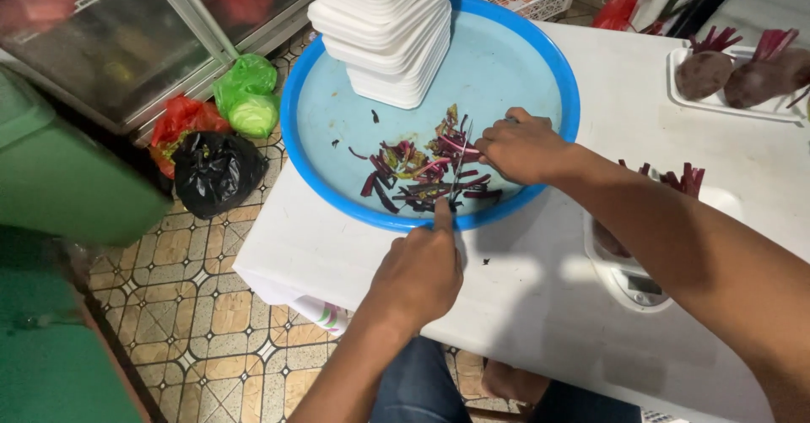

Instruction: Trimming stems and roots from beets and weighing them on a digital scale.

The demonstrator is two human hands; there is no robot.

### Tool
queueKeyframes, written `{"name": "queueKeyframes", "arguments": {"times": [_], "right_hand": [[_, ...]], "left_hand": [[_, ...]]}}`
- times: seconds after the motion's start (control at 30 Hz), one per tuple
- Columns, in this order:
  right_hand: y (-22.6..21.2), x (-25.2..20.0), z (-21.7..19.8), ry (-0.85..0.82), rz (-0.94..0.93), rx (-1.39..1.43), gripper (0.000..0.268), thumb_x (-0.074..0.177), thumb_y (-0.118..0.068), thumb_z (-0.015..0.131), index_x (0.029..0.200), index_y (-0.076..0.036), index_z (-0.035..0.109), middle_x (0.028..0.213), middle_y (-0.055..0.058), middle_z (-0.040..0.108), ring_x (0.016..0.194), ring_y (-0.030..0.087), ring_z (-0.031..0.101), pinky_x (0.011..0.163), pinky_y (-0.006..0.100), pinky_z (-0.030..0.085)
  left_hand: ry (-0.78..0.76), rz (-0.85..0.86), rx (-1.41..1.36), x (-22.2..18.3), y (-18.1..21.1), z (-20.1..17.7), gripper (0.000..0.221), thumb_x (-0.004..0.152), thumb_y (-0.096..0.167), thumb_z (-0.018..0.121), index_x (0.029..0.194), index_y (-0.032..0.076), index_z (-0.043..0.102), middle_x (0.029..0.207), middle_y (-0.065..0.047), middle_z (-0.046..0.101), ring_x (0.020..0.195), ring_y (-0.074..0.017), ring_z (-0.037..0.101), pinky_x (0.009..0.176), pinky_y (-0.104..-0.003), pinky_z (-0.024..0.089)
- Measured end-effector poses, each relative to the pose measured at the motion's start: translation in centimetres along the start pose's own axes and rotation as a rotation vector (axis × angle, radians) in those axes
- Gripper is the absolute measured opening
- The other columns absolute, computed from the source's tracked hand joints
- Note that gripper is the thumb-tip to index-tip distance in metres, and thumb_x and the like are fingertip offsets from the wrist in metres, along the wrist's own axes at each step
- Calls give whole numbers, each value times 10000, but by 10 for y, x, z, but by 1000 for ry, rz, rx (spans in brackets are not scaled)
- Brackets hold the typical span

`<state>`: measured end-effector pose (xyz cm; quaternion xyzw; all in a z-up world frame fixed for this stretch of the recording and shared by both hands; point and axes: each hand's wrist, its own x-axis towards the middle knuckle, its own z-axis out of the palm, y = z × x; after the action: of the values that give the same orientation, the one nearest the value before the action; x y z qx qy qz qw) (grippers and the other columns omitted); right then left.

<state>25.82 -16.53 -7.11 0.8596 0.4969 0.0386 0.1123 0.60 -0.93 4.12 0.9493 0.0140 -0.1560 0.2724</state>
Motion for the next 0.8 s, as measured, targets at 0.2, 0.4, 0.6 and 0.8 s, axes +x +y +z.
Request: {"name": "queueKeyframes", "arguments": {"times": [0.2,0.4,0.6,0.8], "right_hand": [[-8,-6,-6,11,25,-41,402,1069,-427,492,954,-117,720,883,46,719,936,192,690,1116,419,348],[-14,-9,-17,32,40,-42,430,1058,-483,490,934,-137,714,879,31,704,896,194,688,1048,423,397],[-7,0,7,72,7,-82,415,1071,-424,505,856,-126,698,821,30,695,826,202,698,1008,410,421],[-3,2,14,127,-35,-124,414,1071,-403,527,814,-121,687,797,33,681,780,218,690,933,392,445]], "left_hand": [[-42,-1,50,14,-5,0,670,943,95,451,1538,-147,260,1064,-378,681,925,-514,730,674,-557,628],[-56,-17,62,18,2,0,672,932,49,484,1535,-156,267,1065,-390,677,919,-502,734,688,-550,635],[-50,7,84,30,-3,-2,634,925,35,483,1512,-145,328,1063,-389,681,902,-497,738,669,-554,634],[-72,24,154,41,-9,-13,593,913,22,464,1482,-128,390,1125,-375,670,903,-503,734,662,-562,634]]}}
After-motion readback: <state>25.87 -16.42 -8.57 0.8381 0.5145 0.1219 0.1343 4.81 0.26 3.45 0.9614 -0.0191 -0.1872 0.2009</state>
